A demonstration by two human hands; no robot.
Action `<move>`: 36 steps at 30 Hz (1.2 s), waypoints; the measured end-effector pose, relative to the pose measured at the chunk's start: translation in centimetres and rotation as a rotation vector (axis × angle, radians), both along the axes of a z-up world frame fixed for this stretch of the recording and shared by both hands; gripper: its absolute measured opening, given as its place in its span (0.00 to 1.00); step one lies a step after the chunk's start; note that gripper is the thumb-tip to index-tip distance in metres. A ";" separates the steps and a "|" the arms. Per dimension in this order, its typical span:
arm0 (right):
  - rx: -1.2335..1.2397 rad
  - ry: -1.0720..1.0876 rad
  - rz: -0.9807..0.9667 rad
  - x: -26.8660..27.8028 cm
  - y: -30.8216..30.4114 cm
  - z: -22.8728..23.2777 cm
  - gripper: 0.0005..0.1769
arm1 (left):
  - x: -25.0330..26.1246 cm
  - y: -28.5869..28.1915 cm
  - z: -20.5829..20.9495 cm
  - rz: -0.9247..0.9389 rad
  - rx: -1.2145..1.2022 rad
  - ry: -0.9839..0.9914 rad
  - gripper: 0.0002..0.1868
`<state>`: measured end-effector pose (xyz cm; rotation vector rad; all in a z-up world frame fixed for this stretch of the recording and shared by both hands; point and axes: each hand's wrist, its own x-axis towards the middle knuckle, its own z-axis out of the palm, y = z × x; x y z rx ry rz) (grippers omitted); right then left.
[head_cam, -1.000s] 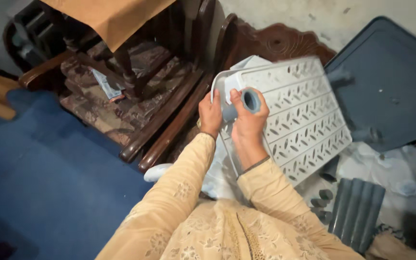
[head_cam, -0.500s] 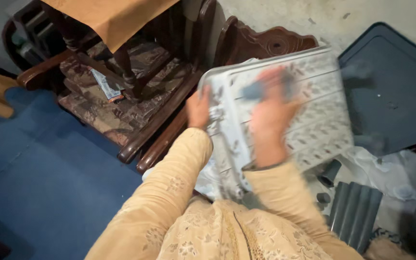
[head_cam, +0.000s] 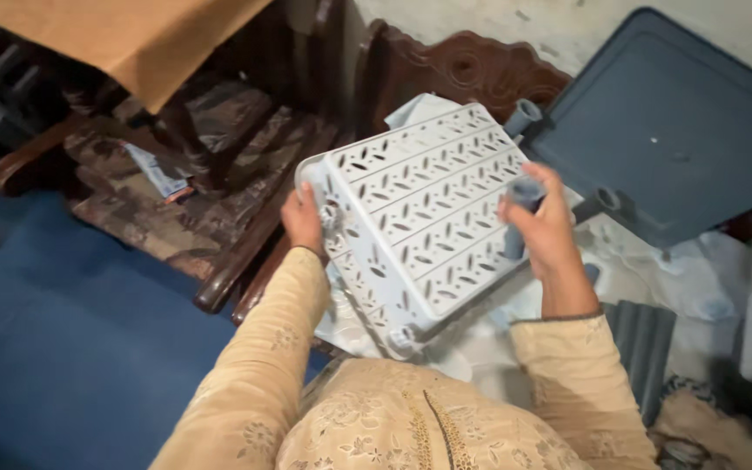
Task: The person disassembles a two-tier dish rack by removing the upper basket, detaching the support poles, and separating the base tray. They handle the components one at a time and place them on the table.
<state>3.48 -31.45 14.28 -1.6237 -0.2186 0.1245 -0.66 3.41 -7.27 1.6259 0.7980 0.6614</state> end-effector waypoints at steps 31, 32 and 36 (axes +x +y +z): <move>-1.345 -0.057 -0.137 -2.6 -21.9 -6.1 0.21 | -3.2 -21.9 16.5 -1.007 0.839 0.209 0.41; -1.359 -0.090 -0.181 -2.0 -23.2 -6.1 0.21 | -3.1 -22.3 16.5 -1.028 0.855 0.252 0.43; -1.396 -0.020 -0.313 0.6 -27.5 -7.3 0.29 | -2.8 -23.6 15.1 -1.096 0.925 0.423 0.48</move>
